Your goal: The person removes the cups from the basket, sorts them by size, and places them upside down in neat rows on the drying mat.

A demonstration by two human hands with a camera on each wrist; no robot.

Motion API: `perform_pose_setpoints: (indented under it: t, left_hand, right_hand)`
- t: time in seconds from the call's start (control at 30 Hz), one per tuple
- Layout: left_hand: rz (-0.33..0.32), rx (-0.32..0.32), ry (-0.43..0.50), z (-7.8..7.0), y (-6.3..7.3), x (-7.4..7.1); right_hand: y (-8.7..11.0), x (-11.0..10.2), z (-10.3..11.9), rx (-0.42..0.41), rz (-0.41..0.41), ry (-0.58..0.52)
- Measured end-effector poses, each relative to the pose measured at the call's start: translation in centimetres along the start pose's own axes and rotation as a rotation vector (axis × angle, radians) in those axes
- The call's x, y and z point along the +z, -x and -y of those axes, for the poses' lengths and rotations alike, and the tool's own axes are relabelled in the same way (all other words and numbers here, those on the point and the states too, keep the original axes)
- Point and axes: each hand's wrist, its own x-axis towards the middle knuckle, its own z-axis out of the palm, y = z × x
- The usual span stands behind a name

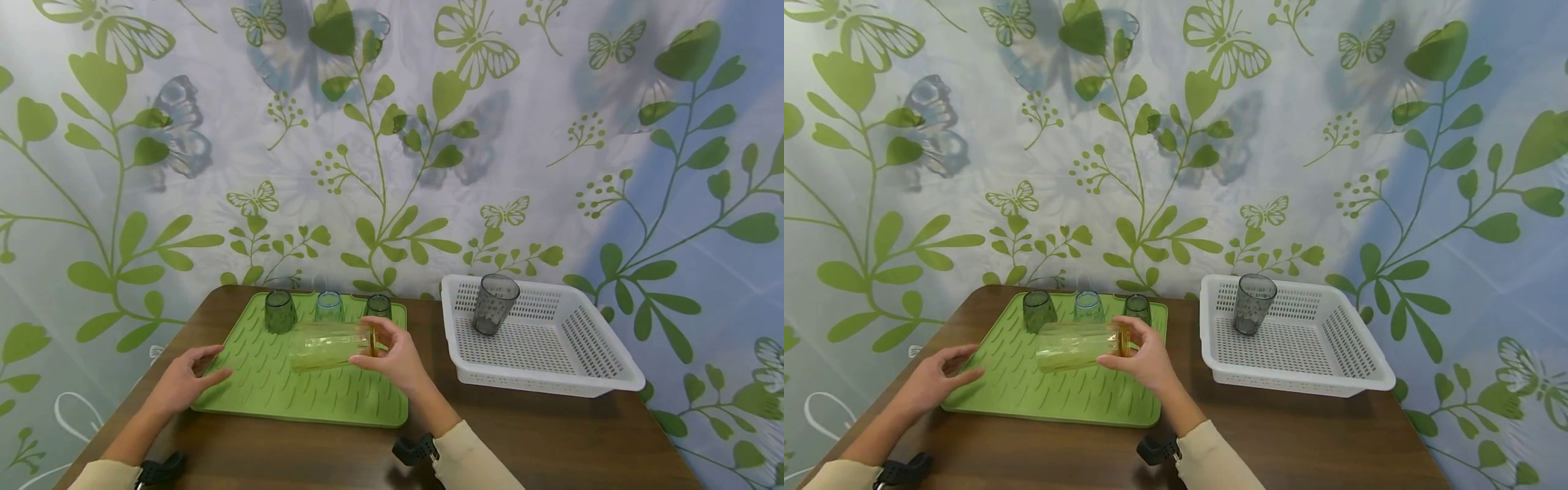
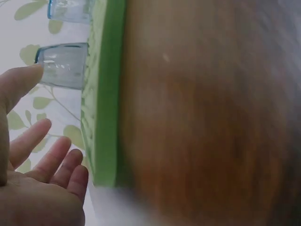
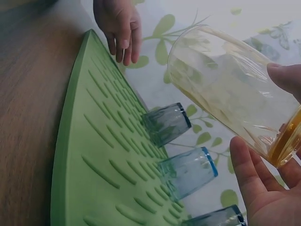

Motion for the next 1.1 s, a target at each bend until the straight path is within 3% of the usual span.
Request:
perform_pose_setpoints:
  t: [0.43,0.73,1.1]
  left_hand:
    - [0.003,0.062,-0.138,1.7,0.7,0.0]
    - [0.037,0.092,-0.144,2.2,1.2,0.0]
    - [0.064,0.116,-0.205,2.8,1.4,-0.1]
  right_hand:
    - [-0.8,1.4,-0.5,0.02,-0.006,0.042]
    - [-1.8,2.2,-1.3,0.0,-0.034,0.203]
    - [-3.5,3.6,-1.7,0.003,-0.029,0.309]
